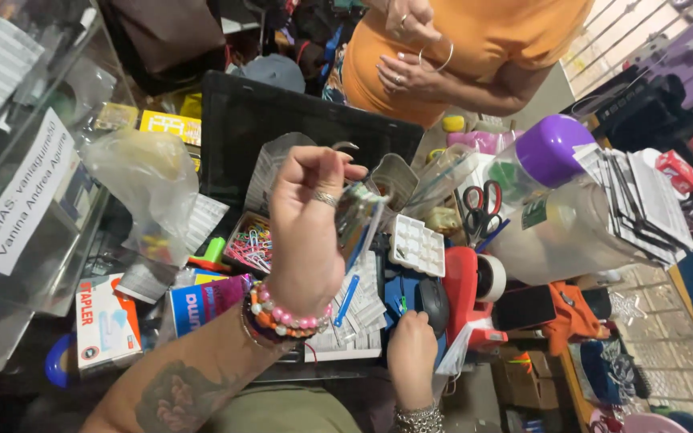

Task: Organize and sort small price tags and labels on a cluttered desk.

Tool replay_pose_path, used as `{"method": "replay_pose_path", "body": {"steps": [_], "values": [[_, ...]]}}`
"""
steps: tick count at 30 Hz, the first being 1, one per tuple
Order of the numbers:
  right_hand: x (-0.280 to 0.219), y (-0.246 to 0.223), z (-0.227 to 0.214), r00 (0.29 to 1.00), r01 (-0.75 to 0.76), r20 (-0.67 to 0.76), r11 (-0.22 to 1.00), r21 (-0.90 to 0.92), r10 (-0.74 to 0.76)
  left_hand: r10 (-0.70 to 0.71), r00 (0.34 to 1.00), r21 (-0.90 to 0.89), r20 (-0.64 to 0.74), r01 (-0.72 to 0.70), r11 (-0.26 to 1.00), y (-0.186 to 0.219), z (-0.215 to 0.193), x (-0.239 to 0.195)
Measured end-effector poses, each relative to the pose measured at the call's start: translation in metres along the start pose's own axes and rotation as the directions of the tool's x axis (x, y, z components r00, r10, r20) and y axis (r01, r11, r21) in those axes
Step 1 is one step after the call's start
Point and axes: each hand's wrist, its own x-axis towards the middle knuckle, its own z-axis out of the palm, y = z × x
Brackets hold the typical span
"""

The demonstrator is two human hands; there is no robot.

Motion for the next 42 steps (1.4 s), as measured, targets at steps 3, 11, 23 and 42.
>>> {"method": "replay_pose_path", "body": {"steps": [3, 11, 23, 42], "values": [[0.003, 0.003, 0.002, 0.999, -0.037, 0.028, 0.996, 0.082, 0.034, -0.037, 0.999, -0.032, 0.024, 0.038, 0.999, 0.000, 0.000, -0.006], [-0.003, 0.017, -0.028, 0.999, -0.050, 0.000, 0.965, 0.257, 0.052, -0.148, 0.989, 0.089, -0.004, 0.148, 0.985, -0.014, -0.036, -0.024], [-0.009, -0.012, -0.112, 0.929, -0.325, 0.167, -0.512, 0.795, -0.330, -0.268, 0.958, 0.332, -0.107, 0.288, 0.898, -0.059, -0.097, -0.069], [-0.007, -0.022, -0.172, 0.920, -0.361, 0.298, -0.251, 0.898, -0.257, -0.109, 0.966, 0.593, 0.233, -0.052, 0.803, -0.022, -0.091, -0.074]]}}
